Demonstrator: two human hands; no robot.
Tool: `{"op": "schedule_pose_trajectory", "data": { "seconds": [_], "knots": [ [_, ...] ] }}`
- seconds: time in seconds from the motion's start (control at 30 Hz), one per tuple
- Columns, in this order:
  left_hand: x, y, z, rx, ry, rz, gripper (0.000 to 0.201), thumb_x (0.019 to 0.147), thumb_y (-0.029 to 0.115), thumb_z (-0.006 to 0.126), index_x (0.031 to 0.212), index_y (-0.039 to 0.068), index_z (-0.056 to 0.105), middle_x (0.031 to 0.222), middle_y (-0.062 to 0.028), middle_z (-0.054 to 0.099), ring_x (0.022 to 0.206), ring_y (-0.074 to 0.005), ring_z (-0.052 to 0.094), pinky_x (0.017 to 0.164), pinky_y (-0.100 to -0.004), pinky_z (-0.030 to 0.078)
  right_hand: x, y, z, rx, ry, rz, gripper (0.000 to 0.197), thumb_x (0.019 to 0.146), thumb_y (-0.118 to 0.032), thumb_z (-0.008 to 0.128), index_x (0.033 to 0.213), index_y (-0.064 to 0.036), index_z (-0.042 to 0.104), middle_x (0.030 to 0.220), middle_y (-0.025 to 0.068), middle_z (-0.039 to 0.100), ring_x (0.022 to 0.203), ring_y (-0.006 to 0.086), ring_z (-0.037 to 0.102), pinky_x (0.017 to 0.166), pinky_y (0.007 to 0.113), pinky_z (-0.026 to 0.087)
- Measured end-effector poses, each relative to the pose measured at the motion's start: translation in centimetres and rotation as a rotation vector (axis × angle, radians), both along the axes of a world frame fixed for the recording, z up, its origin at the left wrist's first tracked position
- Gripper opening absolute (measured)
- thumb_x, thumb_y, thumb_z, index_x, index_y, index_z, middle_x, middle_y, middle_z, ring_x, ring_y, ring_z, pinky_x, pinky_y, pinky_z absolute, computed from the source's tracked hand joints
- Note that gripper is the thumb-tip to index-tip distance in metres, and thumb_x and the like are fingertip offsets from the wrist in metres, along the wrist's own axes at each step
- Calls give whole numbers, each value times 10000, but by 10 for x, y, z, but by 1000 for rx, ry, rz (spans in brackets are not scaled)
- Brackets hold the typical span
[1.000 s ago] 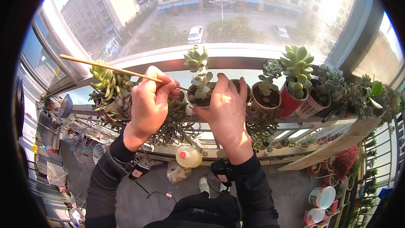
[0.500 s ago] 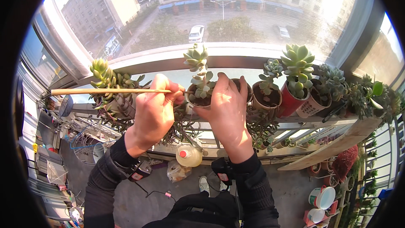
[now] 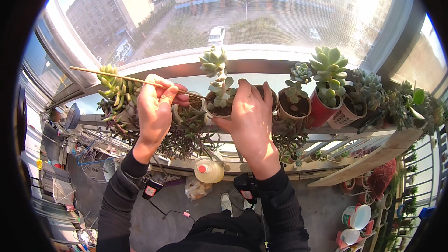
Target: The person uses a thin wooden stick to gently clean the leaves and soil surface of several potted succulent plants arranged on a balcony railing. The person moves from one pot to the next, carefully removing debris from the plants.
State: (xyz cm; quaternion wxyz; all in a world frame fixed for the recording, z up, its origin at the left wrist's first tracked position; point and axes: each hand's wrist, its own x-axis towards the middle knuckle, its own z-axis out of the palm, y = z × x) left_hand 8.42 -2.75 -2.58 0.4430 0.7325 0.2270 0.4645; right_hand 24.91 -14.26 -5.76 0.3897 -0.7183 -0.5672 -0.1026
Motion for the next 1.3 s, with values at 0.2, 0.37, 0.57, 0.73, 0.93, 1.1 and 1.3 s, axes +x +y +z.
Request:
{"op": "schedule_pose_trajectory", "data": {
  "seconds": [0.2, 0.37, 0.57, 0.73, 0.93, 1.1, 1.3],
  "knots": [
    [-2, 3, -16, -119, -162, -8, 68, 999, -47, 523, 975, 3, 483, 909, -158, 683, 753, -189, 707, 696, -318, 617, 0, 0, 1, -4, -7, -7, 831, 619, -256, 933, 1258, 56, 503, 1080, 216, 695, 1033, 361, 665, 1138, 555, 308],
    [-1, 1, -14, -96, -188, -2, 66, 1011, -41, 514, 998, 11, 475, 907, -158, 678, 753, -191, 704, 706, -319, 616, -1, -1, 2, 21, -17, 15, 755, 619, -209, 931, 1179, 84, 517, 971, 206, 680, 1038, 362, 642, 1145, 541, 316],
    [-1, -6, 16, 160, -25, 53, 65, 988, -52, 551, 954, -13, 511, 817, -110, 706, 710, -168, 719, 648, -289, 597, 0, 0, 0, -3, -11, -6, 837, 617, -259, 934, 1260, 58, 502, 1080, 223, 695, 1035, 369, 664, 1131, 563, 317],
    [4, -7, 35, 156, 44, 18, 45, 983, -38, 571, 948, -25, 546, 808, -106, 711, 707, -158, 720, 626, -282, 592, 1, 0, -2, 18, -17, -2, 836, 621, -273, 933, 1256, 56, 499, 1037, 215, 703, 1016, 371, 669, 1124, 564, 324],
    [11, -9, 28, 159, 121, -24, 35, 971, -43, 584, 959, -23, 558, 800, -89, 704, 699, -145, 713, 621, -281, 591, 0, 0, 1, 6, -1, 5, 770, 621, -231, 929, 1195, 72, 514, 983, 208, 689, 1024, 367, 652, 1130, 553, 328],
    [11, -5, 25, 99, 52, -17, 37, 969, -49, 589, 950, -28, 565, 806, -96, 707, 706, -147, 717, 626, -280, 594, -2, 0, 2, 31, -2, 5, 732, 619, -205, 929, 1159, 76, 523, 960, 198, 682, 1017, 362, 646, 1132, 544, 334],
    [6, -8, 31, 107, 110, 21, 40, 963, -50, 598, 953, -27, 567, 817, -101, 713, 714, -142, 717, 630, -275, 595, -2, -1, 4, 21, 17, 12, 700, 624, -194, 927, 1137, 67, 528, 940, 187, 681, 1016, 357, 648, 1132, 544, 333]
  ]
}}
